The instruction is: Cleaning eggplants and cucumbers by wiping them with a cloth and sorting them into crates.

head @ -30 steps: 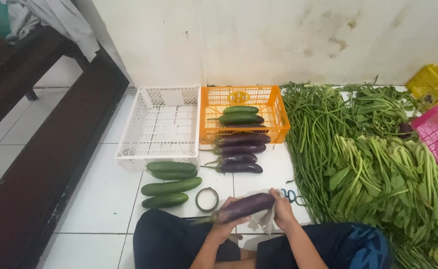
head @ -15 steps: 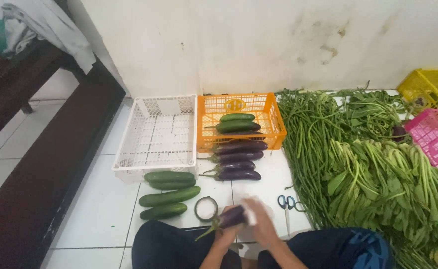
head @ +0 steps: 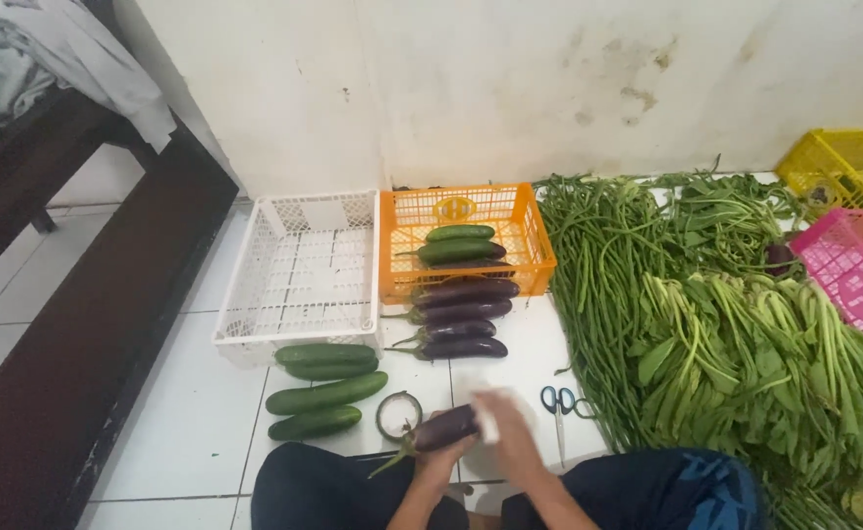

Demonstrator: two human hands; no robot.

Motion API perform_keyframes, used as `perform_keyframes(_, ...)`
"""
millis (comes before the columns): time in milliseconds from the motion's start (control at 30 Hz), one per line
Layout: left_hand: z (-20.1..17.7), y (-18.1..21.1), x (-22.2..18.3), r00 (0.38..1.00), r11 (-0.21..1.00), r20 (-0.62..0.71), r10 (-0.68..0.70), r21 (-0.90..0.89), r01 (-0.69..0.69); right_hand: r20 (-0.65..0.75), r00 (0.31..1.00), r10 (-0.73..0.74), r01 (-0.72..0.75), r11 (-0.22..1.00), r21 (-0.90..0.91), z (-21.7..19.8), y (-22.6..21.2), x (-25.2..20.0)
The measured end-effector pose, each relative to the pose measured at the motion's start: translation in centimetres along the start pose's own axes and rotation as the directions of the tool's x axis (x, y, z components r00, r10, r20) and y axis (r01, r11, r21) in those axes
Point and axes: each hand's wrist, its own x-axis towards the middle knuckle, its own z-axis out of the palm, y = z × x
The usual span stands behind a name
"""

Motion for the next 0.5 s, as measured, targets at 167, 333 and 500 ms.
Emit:
perform_keyframes(167,-1.0,-5.0,1.9,0.989,0.986,-0.038,-0.142,0.084,0.144,0.164,0.986,-0.016,0.014,1.0,0.008,-1.8,-9.3,2.6)
perform_keyframes(333,0.1,0.0,-1.4,0.976,0.972,-0.019,-0.216,0.093,0.216,0.001,0.953,0.304,-0.3,0.942,-0.153,-2.7,-5.6,2.8)
perform_keyframes(500,-1.4,2.3,-3.3,0.699,0.825,0.457,-0.55,0.167,0.54,0.058,0.667,0.743,-0.667,0.63,-0.398,-2.0,-0.8,1.0)
